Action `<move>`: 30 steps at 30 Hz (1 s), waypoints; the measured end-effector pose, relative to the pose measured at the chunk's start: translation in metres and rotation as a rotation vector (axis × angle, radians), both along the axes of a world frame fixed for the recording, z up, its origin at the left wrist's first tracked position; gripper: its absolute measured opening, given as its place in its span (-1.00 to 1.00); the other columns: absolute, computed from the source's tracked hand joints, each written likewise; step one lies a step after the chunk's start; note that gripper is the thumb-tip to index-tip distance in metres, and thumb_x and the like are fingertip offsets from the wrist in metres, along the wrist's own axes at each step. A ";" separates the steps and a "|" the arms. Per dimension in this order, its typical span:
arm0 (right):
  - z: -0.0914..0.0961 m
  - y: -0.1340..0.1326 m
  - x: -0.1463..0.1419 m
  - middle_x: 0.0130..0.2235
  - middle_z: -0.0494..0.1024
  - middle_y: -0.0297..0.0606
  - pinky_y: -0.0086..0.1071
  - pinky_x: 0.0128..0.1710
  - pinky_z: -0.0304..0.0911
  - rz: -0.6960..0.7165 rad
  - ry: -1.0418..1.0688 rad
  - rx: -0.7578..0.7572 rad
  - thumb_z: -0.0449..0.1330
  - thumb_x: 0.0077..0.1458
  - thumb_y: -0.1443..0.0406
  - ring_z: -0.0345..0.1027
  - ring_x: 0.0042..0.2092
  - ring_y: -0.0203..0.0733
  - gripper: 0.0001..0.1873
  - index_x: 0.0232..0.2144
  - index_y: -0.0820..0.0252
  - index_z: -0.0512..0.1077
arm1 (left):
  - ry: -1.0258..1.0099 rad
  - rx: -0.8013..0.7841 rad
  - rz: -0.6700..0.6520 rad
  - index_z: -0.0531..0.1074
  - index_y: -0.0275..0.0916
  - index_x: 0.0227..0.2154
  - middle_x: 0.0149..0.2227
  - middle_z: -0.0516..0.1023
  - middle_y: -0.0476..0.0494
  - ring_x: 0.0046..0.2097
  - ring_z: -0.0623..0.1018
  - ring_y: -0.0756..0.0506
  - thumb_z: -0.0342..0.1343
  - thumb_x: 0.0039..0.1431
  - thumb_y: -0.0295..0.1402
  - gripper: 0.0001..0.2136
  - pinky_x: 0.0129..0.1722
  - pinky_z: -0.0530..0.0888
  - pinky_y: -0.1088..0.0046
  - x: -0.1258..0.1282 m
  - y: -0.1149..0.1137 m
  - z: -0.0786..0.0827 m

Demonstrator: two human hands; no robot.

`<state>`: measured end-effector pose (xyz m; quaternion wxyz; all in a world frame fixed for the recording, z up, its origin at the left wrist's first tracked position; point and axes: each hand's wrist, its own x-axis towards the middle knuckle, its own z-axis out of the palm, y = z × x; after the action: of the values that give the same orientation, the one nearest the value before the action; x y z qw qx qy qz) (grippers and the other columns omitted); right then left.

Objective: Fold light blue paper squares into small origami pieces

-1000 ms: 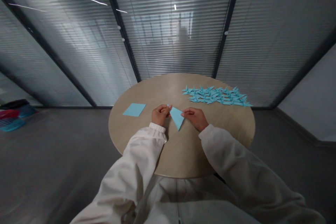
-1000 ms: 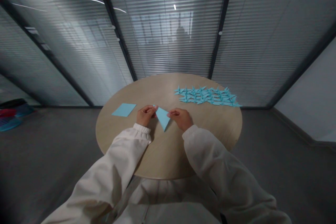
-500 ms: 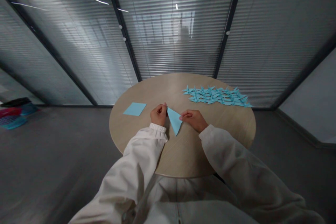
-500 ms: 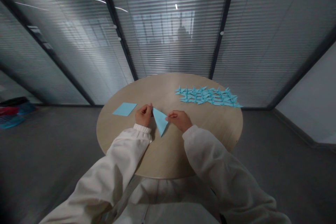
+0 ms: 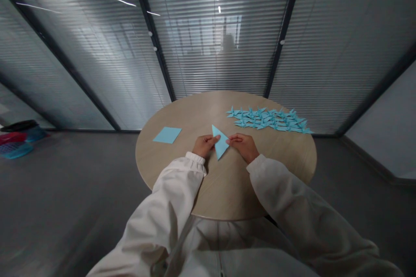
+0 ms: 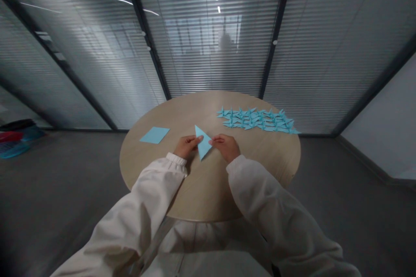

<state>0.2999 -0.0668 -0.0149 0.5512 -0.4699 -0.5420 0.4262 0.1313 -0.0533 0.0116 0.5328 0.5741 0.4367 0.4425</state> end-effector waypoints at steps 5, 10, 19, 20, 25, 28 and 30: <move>-0.002 0.001 -0.001 -0.46 0.56 -0.22 -0.40 -0.43 0.29 0.005 0.001 -0.003 0.33 -0.31 0.09 0.42 -0.42 -0.18 -0.63 -0.48 0.25 0.47 | 0.052 0.085 0.006 0.42 -0.34 -0.67 -0.68 0.33 0.02 -0.60 0.30 0.08 0.22 -0.28 0.01 -0.58 -0.59 0.27 0.58 -0.003 0.000 -0.001; -0.004 0.003 0.000 -0.46 0.56 -0.25 -0.40 -0.40 0.28 -0.008 0.014 0.011 0.33 -0.30 0.12 0.43 -0.42 -0.19 -0.67 -0.49 0.23 0.48 | 0.033 0.067 0.005 0.40 -0.33 -0.70 -0.70 0.32 0.03 -0.62 0.30 0.09 0.23 -0.29 0.01 -0.58 -0.60 0.27 0.59 -0.003 0.000 0.001; -0.005 0.007 0.004 -0.43 0.56 -0.23 -0.37 -0.35 0.31 -0.074 0.047 0.034 0.32 -0.29 0.14 0.44 -0.37 -0.16 -0.67 -0.45 0.24 0.48 | 0.020 -0.131 -0.253 0.51 -0.39 -0.51 -0.53 0.54 -0.25 -0.48 0.52 -0.07 0.19 -0.26 0.09 -0.48 -0.43 0.45 0.45 -0.003 -0.002 -0.005; -0.004 0.006 0.003 -0.43 0.56 -0.23 -0.37 -0.35 0.31 -0.074 0.054 0.034 0.32 -0.29 0.14 0.44 -0.37 -0.16 -0.67 -0.45 0.24 0.48 | 0.010 -0.138 -0.263 0.51 -0.40 -0.50 -0.52 0.55 -0.26 -0.48 0.52 -0.08 0.20 -0.26 0.08 -0.48 -0.42 0.45 0.44 -0.003 -0.003 -0.004; 0.000 0.003 0.002 -0.43 0.56 -0.22 -0.35 -0.33 0.33 -0.073 0.065 0.040 0.32 -0.29 0.15 0.44 -0.37 -0.15 -0.68 -0.46 0.24 0.47 | 0.020 -0.088 -0.229 0.52 -0.39 -0.52 -0.57 0.54 -0.24 -0.53 0.51 -0.07 0.24 -0.28 0.01 -0.53 -0.51 0.42 0.47 -0.001 -0.008 0.003; 0.001 0.003 0.001 -0.42 0.57 -0.22 -0.35 -0.33 0.33 -0.069 0.060 0.050 0.31 -0.28 0.13 0.44 -0.36 -0.15 -0.67 -0.44 0.23 0.48 | 0.043 -0.057 -0.189 0.52 -0.38 -0.54 -0.59 0.54 -0.21 -0.54 0.50 -0.06 0.26 -0.28 -0.01 -0.56 -0.52 0.42 0.49 -0.001 -0.008 0.004; 0.001 0.003 0.002 -0.42 0.57 -0.22 -0.34 -0.33 0.33 -0.069 0.068 0.048 0.32 -0.29 0.13 0.44 -0.36 -0.15 -0.67 -0.45 0.23 0.48 | 0.026 -0.079 -0.208 0.52 -0.39 -0.53 -0.56 0.55 -0.23 -0.52 0.52 -0.07 0.25 -0.27 0.00 -0.55 -0.48 0.45 0.45 0.000 -0.007 0.000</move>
<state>0.3014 -0.0638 -0.0136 0.5949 -0.4602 -0.5163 0.4095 0.1311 -0.0601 0.0115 0.5926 0.6004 0.3987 0.3597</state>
